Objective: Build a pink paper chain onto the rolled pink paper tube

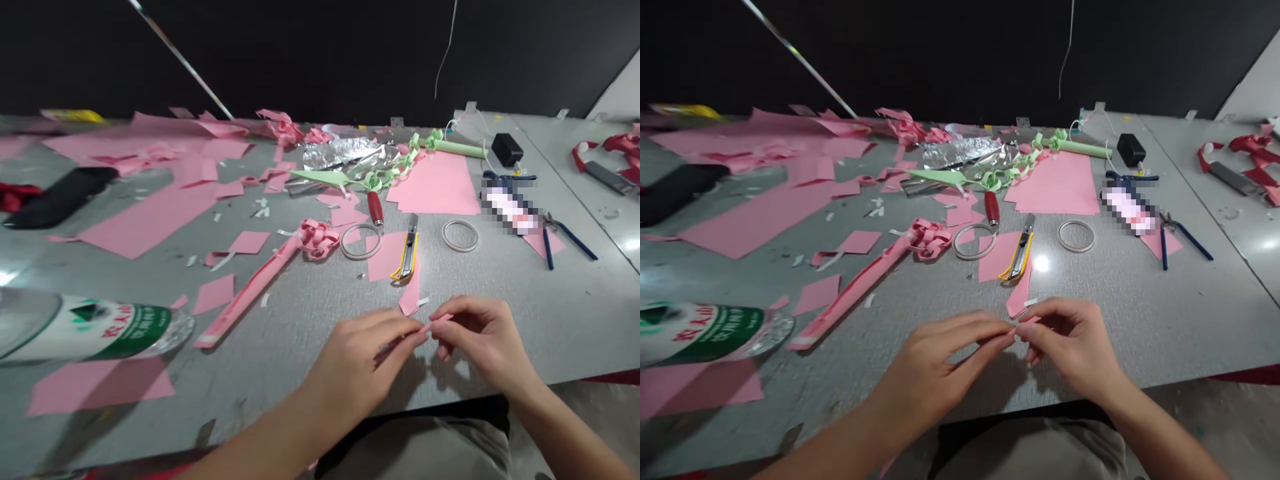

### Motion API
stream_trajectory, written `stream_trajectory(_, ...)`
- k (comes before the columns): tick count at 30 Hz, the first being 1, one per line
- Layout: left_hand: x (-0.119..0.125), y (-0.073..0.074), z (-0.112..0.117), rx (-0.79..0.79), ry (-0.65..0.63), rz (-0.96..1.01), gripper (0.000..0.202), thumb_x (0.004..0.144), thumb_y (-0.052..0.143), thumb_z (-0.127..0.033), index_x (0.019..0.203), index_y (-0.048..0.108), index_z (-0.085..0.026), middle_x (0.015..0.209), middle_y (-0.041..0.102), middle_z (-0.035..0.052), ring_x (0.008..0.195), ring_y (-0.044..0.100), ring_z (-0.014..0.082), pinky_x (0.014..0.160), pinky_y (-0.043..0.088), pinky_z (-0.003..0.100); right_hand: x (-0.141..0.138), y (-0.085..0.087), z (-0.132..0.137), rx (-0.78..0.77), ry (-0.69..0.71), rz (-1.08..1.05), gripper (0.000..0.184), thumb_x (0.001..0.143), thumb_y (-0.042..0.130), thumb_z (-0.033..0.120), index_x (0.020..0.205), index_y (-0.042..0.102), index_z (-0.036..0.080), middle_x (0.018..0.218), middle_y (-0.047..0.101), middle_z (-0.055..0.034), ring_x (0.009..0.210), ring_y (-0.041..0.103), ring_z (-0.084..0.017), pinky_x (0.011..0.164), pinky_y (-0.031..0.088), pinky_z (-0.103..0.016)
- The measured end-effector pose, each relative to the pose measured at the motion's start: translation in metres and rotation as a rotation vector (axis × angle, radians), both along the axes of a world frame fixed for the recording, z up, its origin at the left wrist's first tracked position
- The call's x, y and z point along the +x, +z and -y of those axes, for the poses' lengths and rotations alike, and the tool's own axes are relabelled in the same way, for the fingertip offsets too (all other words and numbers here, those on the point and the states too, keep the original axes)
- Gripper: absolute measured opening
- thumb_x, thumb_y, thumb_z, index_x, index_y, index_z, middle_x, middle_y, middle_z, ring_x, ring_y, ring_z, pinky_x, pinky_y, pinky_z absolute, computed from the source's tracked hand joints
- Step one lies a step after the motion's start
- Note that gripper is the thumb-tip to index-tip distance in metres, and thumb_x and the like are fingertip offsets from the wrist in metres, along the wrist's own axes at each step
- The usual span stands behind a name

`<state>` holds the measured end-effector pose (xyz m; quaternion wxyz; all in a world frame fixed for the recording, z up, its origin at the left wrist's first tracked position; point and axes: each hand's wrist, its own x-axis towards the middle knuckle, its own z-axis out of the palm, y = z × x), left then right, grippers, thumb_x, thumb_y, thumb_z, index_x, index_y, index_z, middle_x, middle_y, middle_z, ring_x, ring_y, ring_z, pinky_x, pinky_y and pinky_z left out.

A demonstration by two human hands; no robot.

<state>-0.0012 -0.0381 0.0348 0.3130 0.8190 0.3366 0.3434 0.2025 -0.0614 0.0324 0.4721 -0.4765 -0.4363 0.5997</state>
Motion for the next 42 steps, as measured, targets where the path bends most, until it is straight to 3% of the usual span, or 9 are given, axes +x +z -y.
stream_trajectory(4, -0.014, -0.004, 0.009, 0.213, 0.004, -0.093, 0.025, 0.110, 0.059, -0.023, 0.129, 0.074, -0.013, 0.092, 0.082, 0.0066, 0.077, 0.078, 0.0183, 0.073, 0.061, 0.027, 0.013, -0.004, 0.014, 0.065, -0.164, -0.017, 0.023, 0.088, 0.087, 0.040, 0.086, 0.081, 0.018, 0.067, 0.076, -0.0036, 0.054, 0.073, -0.017, 0.054, 0.064, -0.027)
stream_trajectory(9, -0.035, 0.004, 0.010, 0.166, 0.050, -0.150, 0.021, 0.108, 0.058, -0.019, 0.099, 0.078, -0.019, 0.085, 0.079, 0.0018, 0.073, 0.075, 0.0151, 0.069, 0.057, 0.023, 0.039, -0.012, 0.025, 0.070, -0.277, -0.040, 0.022, 0.086, 0.090, 0.038, 0.087, 0.082, 0.018, 0.074, 0.080, -0.0065, 0.059, 0.075, -0.018, 0.054, 0.064, -0.027)
stream_trajectory(13, -0.044, 0.005, 0.008, 0.058, 0.034, -0.160, 0.020, 0.107, 0.061, -0.022, 0.098, 0.079, -0.022, 0.089, 0.080, 0.0005, 0.078, 0.076, 0.0148, 0.072, 0.057, 0.023, 0.055, -0.017, 0.031, 0.056, -0.292, -0.016, 0.023, 0.085, 0.091, 0.040, 0.086, 0.082, 0.019, 0.073, 0.080, -0.0074, 0.062, 0.077, -0.020, 0.052, 0.063, -0.027)
stream_trajectory(17, -0.046, -0.005, 0.008, 0.067, 0.084, -0.176, 0.024, 0.107, 0.059, -0.020, 0.091, 0.077, -0.020, 0.083, 0.077, 0.0007, 0.075, 0.072, 0.0153, 0.071, 0.055, 0.025, 0.068, -0.014, 0.038, 0.148, -0.294, 0.254, 0.019, 0.092, 0.083, 0.040, 0.092, 0.083, 0.021, 0.087, 0.083, -0.0102, 0.077, 0.080, -0.026, 0.065, 0.068, -0.036)
stream_trajectory(21, -0.036, -0.013, 0.016, 0.176, 0.049, -0.258, 0.028, 0.111, 0.054, -0.018, 0.091, 0.074, -0.018, 0.083, 0.074, 0.0030, 0.077, 0.069, 0.0172, 0.072, 0.054, 0.028, 0.050, -0.006, 0.038, 0.576, -0.111, 0.778, 0.019, 0.096, 0.076, 0.027, 0.114, 0.082, 0.026, 0.122, 0.081, -0.0123, 0.114, 0.076, -0.032, 0.096, 0.064, -0.049)
stream_trajectory(25, -0.024, -0.016, 0.023, 0.234, -0.028, -0.314, 0.027, 0.112, 0.052, -0.018, 0.095, 0.074, -0.017, 0.084, 0.073, 0.0045, 0.079, 0.066, 0.0191, 0.075, 0.053, 0.031, 0.010, -0.007, 0.030, 0.803, 0.296, 0.997, 0.029, 0.103, 0.051, 0.009, 0.105, 0.078, 0.020, 0.090, 0.081, -0.0080, 0.079, 0.076, -0.026, 0.082, 0.060, -0.046)
stream_trajectory(28, -0.027, -0.017, 0.023, 0.191, 0.004, -0.235, 0.027, 0.113, 0.050, -0.019, 0.101, 0.074, -0.015, 0.086, 0.074, 0.0055, 0.080, 0.066, 0.0192, 0.074, 0.053, 0.030, -0.005, -0.013, 0.021, 0.778, 0.348, 1.017, 0.033, 0.105, 0.046, 0.008, 0.092, 0.074, 0.020, 0.079, 0.077, -0.0055, 0.069, 0.072, -0.023, 0.069, 0.054, -0.037)
stream_trajectory(31, -0.036, -0.019, 0.024, 0.114, 0.040, -0.117, 0.026, 0.114, 0.052, -0.022, 0.101, 0.074, -0.016, 0.086, 0.075, 0.0048, 0.078, 0.067, 0.0181, 0.071, 0.052, 0.028, -0.007, -0.019, 0.015, 0.716, 0.346, 0.966, 0.023, 0.105, 0.054, 0.014, 0.105, 0.075, 0.021, 0.089, 0.079, -0.0061, 0.078, 0.075, -0.023, 0.069, 0.052, -0.033)
stream_trajectory(42, -0.039, -0.034, 0.002, 0.131, 0.009, -0.126, 0.021, 0.108, 0.053, -0.017, 0.095, 0.070, -0.020, 0.084, 0.075, 0.0021, 0.077, 0.068, 0.0183, 0.070, 0.051, 0.029, 0.004, -0.022, -0.003, 0.703, 0.405, 1.100, 0.021, 0.095, 0.060, 0.007, 0.085, 0.073, 0.021, 0.077, 0.077, -0.0018, 0.067, 0.070, -0.019, 0.069, 0.044, -0.032)
